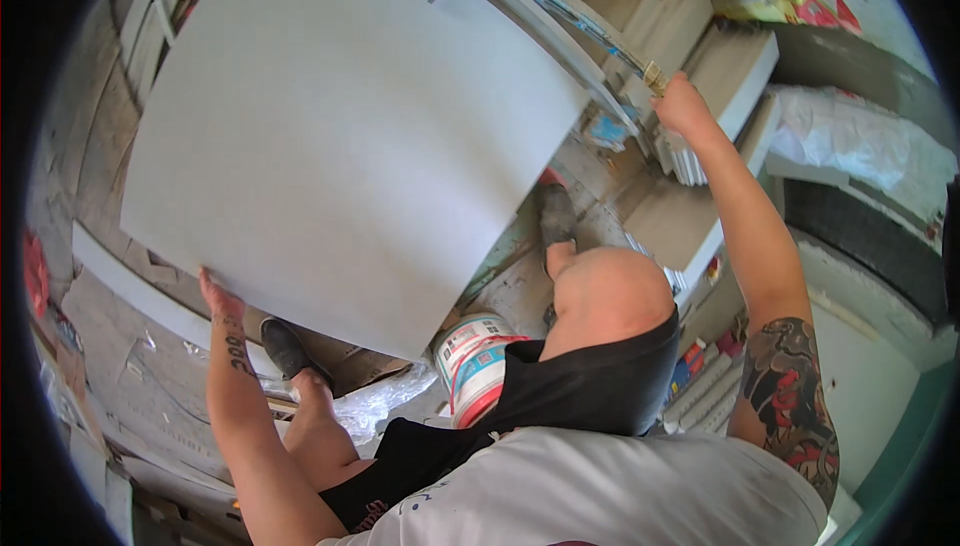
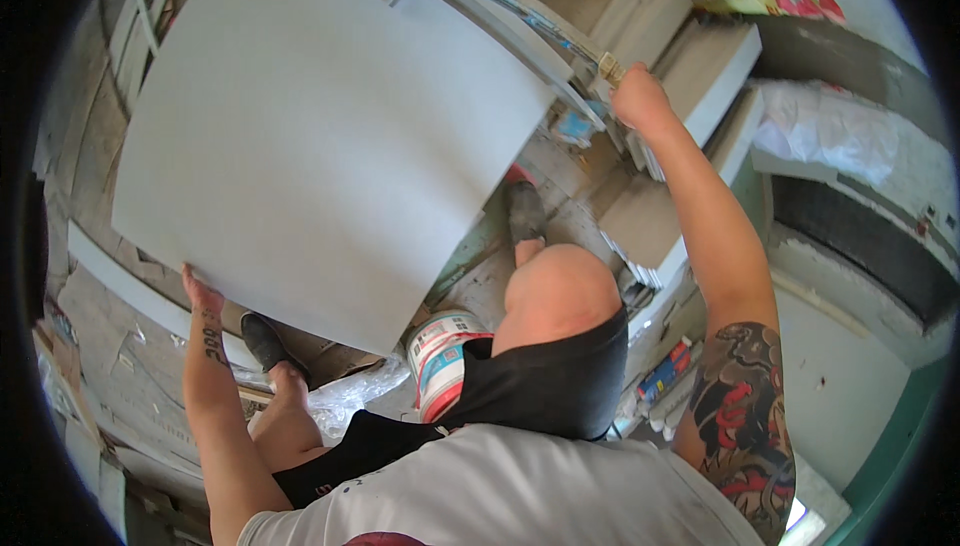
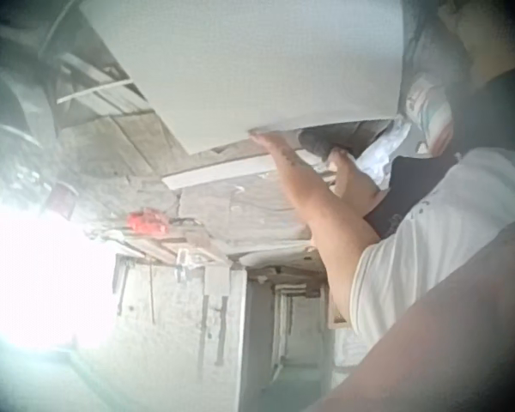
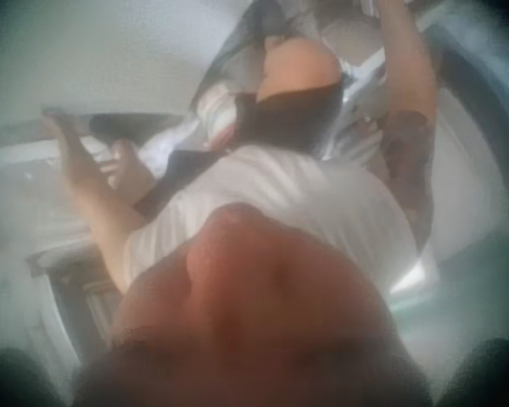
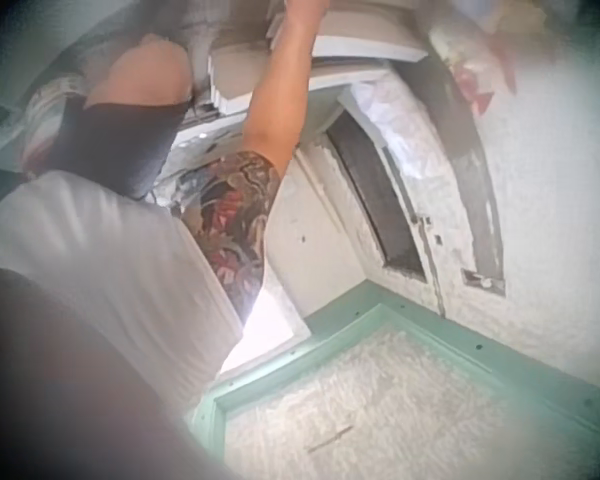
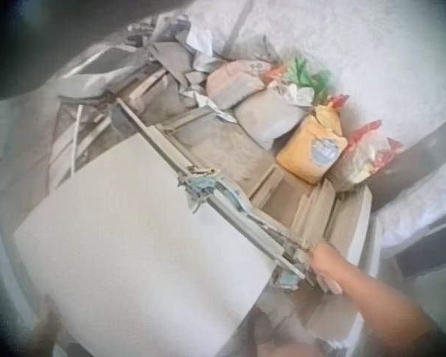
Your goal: Measuring tile pieces with a tape measure and preparing a large floor tile.
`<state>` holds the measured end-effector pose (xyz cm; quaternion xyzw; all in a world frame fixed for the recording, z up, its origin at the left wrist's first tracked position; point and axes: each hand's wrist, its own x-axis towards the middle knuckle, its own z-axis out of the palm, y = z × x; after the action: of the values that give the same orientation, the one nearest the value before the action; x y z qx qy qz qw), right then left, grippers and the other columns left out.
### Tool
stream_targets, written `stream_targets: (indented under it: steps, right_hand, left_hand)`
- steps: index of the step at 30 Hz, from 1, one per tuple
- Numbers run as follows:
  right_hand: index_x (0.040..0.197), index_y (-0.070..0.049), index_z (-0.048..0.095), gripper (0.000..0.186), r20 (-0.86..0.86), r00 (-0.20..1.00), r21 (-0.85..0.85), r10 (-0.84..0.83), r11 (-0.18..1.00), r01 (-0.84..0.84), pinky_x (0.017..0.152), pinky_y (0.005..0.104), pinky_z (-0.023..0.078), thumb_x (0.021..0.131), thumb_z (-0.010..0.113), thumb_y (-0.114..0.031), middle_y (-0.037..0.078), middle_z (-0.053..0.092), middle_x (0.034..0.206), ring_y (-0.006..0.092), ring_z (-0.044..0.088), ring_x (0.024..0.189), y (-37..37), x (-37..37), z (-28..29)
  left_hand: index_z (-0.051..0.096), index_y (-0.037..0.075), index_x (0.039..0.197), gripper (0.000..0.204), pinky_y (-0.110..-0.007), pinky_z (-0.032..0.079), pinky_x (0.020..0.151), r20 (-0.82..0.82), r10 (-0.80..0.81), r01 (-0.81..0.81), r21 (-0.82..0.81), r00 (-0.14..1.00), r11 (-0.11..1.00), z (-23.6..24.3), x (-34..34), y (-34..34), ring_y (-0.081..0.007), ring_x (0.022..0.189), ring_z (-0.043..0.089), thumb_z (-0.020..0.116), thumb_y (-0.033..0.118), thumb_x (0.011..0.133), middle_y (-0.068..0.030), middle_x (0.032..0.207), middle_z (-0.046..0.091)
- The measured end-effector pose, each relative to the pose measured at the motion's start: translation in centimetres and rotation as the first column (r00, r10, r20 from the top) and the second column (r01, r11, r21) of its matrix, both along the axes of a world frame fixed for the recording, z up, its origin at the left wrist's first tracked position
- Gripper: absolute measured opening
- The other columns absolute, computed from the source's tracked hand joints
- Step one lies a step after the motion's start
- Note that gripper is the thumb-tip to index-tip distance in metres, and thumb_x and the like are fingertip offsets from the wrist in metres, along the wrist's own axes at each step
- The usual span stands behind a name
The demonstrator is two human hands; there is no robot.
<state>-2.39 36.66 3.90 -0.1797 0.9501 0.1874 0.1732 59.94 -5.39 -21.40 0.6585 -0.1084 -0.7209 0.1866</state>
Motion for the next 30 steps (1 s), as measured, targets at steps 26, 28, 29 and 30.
stream_targets:
  steps: [26,28,29,30]
  right_hand:
    - [0.075,0.007,0.053,0.030,0.259,0.867,-0.227,0.426,0.899,-0.375,0.043,0.0364,0.043,0.079,0.063,-0.021,0.014,0.056,0.059,0.0215,0.056,0.046,-33.6,-4.2,1.3]
    - [0.075,0.008,0.053,0.031,0.269,0.861,-0.240,0.433,0.895,-0.375,0.043,0.0363,0.043,0.080,0.063,-0.021,0.014,0.056,0.060,0.0213,0.056,0.046,-35.0,-4.5,1.4]
    - [0.076,0.009,0.053,0.033,0.275,0.858,-0.248,0.433,0.894,-0.372,0.044,0.0361,0.044,0.081,0.063,-0.022,0.013,0.056,0.060,0.0210,0.056,0.046,-36.0,-4.4,1.5]
    - [0.076,0.009,0.053,0.033,0.275,0.861,-0.239,0.429,0.897,-0.371,0.044,0.0361,0.044,0.081,0.063,-0.022,0.013,0.056,0.060,0.0210,0.056,0.046,-36.1,-4.8,1.2]
  left_hand:
    - [0.032,0.013,0.136,0.071,-0.046,0.028,0.103,0.030,-0.037,0.039,-0.055,0.999,0.998,0.3,-0.8,0.4,-0.0293,0.124,0.038,0.043,0.059,0.084,-0.0098,0.138,0.038]
    - [0.033,0.013,0.136,0.070,-0.046,0.028,0.103,0.038,-0.017,0.019,-0.065,0.999,0.998,-0.3,0.5,-0.3,-0.0293,0.124,0.038,0.043,0.059,0.084,-0.0095,0.137,0.039]
    - [0.033,0.012,0.135,0.070,-0.046,0.029,0.103,0.039,-0.001,0.004,-0.071,0.999,0.997,-0.8,1.6,-0.5,-0.0293,0.123,0.039,0.043,0.059,0.084,-0.0093,0.137,0.039]
    - [0.033,0.012,0.135,0.070,-0.046,0.029,0.103,0.034,-0.004,0.006,-0.063,0.999,0.998,-0.9,1.1,-0.2,-0.0293,0.123,0.039,0.043,0.059,0.084,-0.0093,0.137,0.039]
